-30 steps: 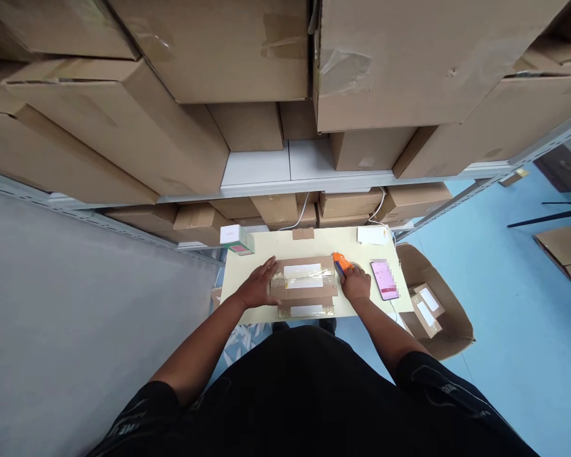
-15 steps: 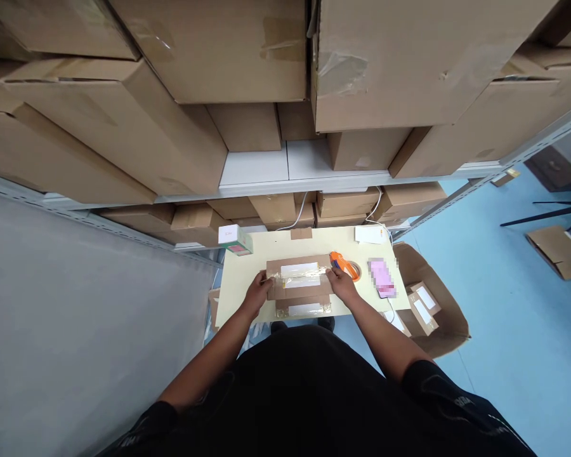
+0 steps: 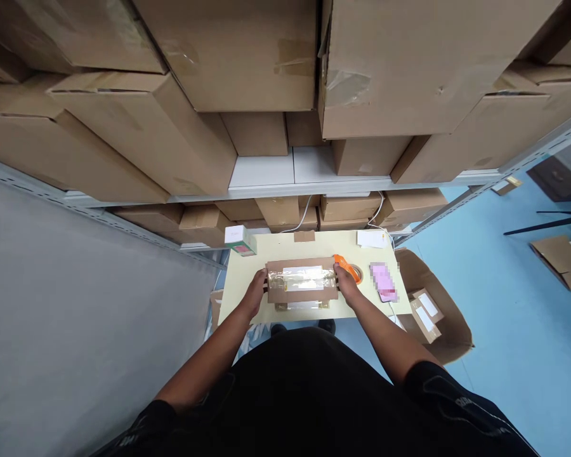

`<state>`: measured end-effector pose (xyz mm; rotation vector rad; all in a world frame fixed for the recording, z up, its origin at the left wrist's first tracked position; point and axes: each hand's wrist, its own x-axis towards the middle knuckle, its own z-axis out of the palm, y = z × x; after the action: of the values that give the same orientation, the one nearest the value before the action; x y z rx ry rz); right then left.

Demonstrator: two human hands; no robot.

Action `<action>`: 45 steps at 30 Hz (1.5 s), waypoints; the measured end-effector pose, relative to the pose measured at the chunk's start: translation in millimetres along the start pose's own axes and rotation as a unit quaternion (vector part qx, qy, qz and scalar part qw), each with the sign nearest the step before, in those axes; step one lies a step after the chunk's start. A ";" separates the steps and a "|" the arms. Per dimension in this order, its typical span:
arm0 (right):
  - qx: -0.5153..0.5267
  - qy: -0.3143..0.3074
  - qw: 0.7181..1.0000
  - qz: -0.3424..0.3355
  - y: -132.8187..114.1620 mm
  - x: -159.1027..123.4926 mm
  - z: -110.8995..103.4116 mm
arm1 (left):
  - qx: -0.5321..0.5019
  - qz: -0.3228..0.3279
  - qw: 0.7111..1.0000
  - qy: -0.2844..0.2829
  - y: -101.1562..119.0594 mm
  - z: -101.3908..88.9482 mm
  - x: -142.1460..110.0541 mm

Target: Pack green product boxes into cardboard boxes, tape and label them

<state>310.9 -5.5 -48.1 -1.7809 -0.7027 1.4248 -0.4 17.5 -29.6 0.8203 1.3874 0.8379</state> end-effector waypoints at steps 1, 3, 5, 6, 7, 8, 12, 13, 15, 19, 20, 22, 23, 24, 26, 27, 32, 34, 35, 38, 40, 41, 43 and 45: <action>0.016 -0.001 1.000 0.002 -3.4 -2.2 0.1 | -0.009 0.010 1.000 0.006 3.1 -0.1 -0.9; 0.039 -0.001 0.999 -0.008 -10.4 -6.5 0.3 | -0.020 0.028 0.999 0.016 9.6 -0.5 -2.5; 0.047 0.003 0.998 -0.034 -16.2 -9.9 0.5 | -0.020 0.039 0.999 0.023 15.8 -1.0 -4.1; 0.049 0.008 0.998 -0.043 -18.4 -11.2 0.5 | -0.019 0.041 0.999 0.024 18.6 -1.3 -5.0; 0.051 0.009 0.998 -0.046 -20.3 -12.3 0.5 | -0.020 0.039 0.999 0.023 21.0 -1.7 -6.1; 0.056 0.009 0.997 -0.046 -22.0 -13.3 0.4 | -0.022 0.037 0.999 0.021 23.1 -2.2 -7.2; 0.077 -0.012 0.996 -0.036 -28.0 -17.5 -1.5 | -0.053 0.032 0.998 0.003 28.1 -5.2 -10.9; 0.078 -0.021 0.996 -0.034 -29.1 -18.5 -2.3 | -0.062 0.032 0.998 0.000 28.4 -6.2 -11.2; 0.076 -0.043 0.995 -0.038 -30.0 -19.5 -3.9 | -0.080 0.032 0.996 -0.003 27.6 -8.2 -10.5; 0.062 -0.073 0.994 -0.059 -22.5 -16.6 -6.0 | -0.099 0.029 0.994 -0.016 19.9 -12.6 -6.1; 0.062 -0.076 0.993 -0.059 -18.5 -15.0 -6.1 | -0.098 0.028 0.995 -0.020 16.6 -13.6 -5.3; 0.066 -0.081 0.993 -0.048 -8.5 -11.5 -6.2 | -0.085 0.021 0.996 -0.015 8.6 -15.4 -5.1; 0.067 -0.081 0.994 -0.038 -2.7 -9.9 -6.2 | -0.071 0.014 0.997 -0.008 4.0 -16.1 -5.8; 0.067 -0.078 0.994 -0.026 3.2 -8.6 -6.1 | -0.056 0.006 0.998 0.000 -0.9 -16.6 -6.9; 0.056 -0.056 0.997 0.008 14.9 -6.9 -5.6 | -0.033 -0.015 0.999 0.013 -10.9 -17.5 -10.1; 0.046 -0.042 0.998 0.024 20.2 -6.6 -5.2 | -0.028 -0.026 0.999 0.017 -15.6 -17.8 -11.7; -0.001 -0.032 0.998 0.048 33.5 -6.3 -0.3 | -0.038 -0.072 0.996 0.040 -29.1 -18.5 -14.3; -0.005 -0.040 0.998 0.051 31.2 -6.0 2.7 | -0.041 -0.094 0.994 0.041 -28.5 -18.1 -13.1; -0.005 -0.042 0.998 0.051 28.6 -5.8 4.1 | -0.041 -0.101 0.993 0.041 -27.2 -17.8 -12.6; 0.005 -0.035 0.999 0.030 17.3 -5.5 6.1 | -0.055 -0.085 0.994 0.048 -20.7 -17.4 -12.1; 0.027 -0.027 0.999 0.010 9.0 -5.8 5.5 | -0.078 -0.055 0.994 0.057 -15.9 -18.1 -12.5; 0.037 -0.023 0.999 -0.001 5.3 -6.0 4.9 | -0.086 -0.043 0.994 0.059 -13.8 -18.7 -12.8; 0.041 -0.019 0.999 -0.026 -0.5 -6.5 3.6 | -0.083 -0.020 0.995 0.055 -10.4 -20.1 -13.0; 0.026 -0.012 0.998 -0.054 -3.6 -6.7 3.0 | -0.058 0.010 0.997 0.042 -8.5 -21.3 -12.3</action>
<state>306.5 -8.1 -41.7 -1.6632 -0.7564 1.3831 -21.6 2.7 -31.5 0.7175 1.3918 0.9672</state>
